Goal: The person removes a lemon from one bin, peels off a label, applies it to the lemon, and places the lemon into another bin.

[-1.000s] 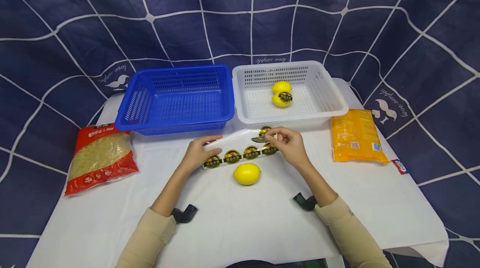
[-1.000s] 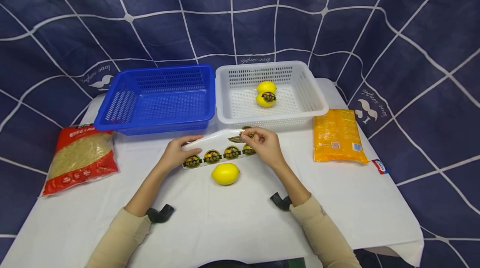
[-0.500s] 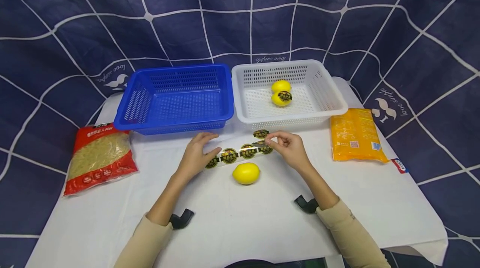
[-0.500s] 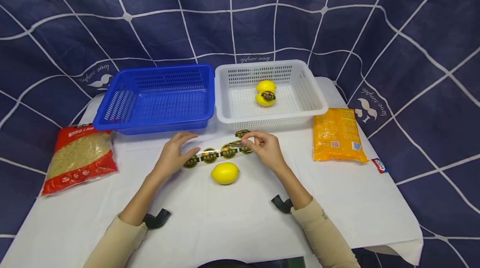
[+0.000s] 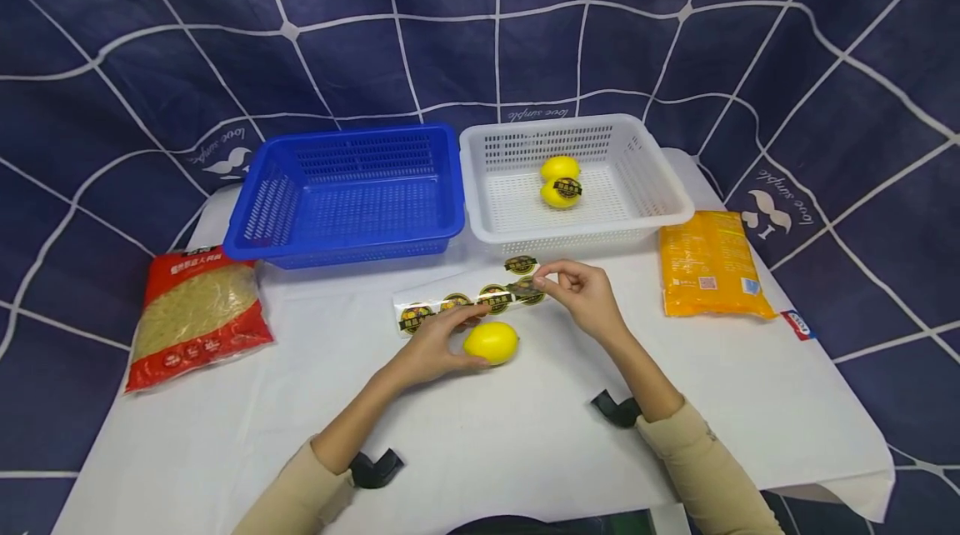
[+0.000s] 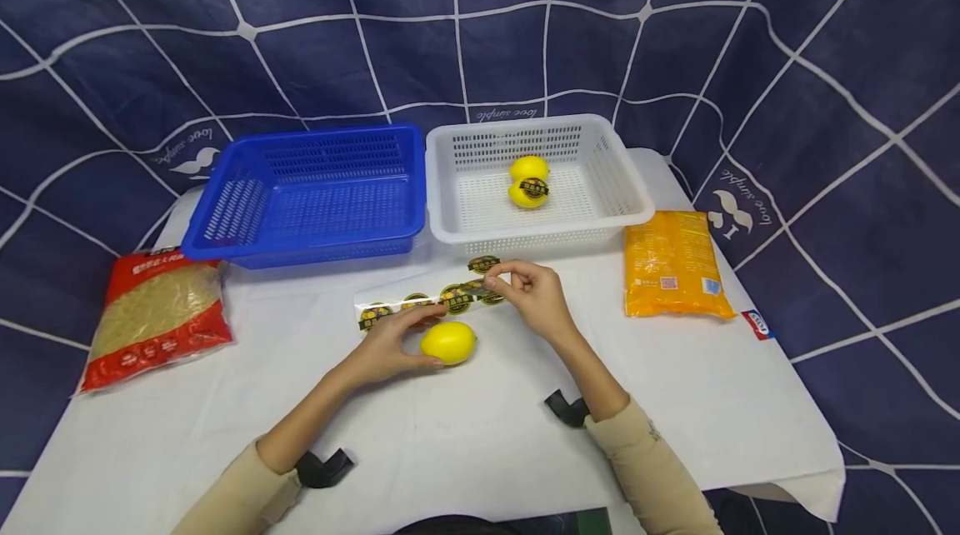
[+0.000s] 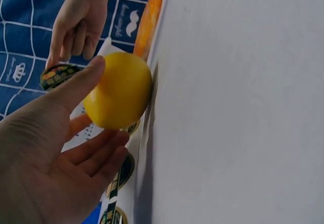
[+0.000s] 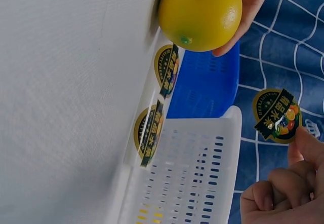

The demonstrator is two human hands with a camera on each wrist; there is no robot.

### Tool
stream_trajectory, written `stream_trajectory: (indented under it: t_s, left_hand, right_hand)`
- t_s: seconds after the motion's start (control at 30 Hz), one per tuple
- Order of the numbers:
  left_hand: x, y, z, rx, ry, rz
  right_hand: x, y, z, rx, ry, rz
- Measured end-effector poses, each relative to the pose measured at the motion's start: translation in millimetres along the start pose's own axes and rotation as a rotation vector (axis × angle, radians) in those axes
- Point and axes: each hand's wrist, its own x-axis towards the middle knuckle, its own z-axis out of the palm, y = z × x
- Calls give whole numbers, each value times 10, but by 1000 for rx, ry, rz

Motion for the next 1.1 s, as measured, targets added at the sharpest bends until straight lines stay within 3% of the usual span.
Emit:
stream_trajectory:
  t_s: [0.2,0.43,0.67,0.77,0.87,1.0,1.1]
  left_hand:
    - [33,-14,87,-17,-25,-37]
    - [52,-76,107,-52,20,-54]
    - [93,-167,97,-51,118,-3]
    - [104,-182,93,-55,118,-9]
    - [108,-194,93,-67,113,-15]
    - [103,-206,97,-78,116,-9]
    - [101,-208,95,-70,124,-2]
  right_hand:
    - [6,24,11,5,-7,8]
    - [2,29,48,34,-42,37]
    - [6,-25,107,31,-164,127]
    - [-5,-61,136,16,-243,187]
    - [-15,57,183,6,-295,214]
    - [-28,110,258,-32,-311,207]
    - [-37,-11,308,-71,-314,192]
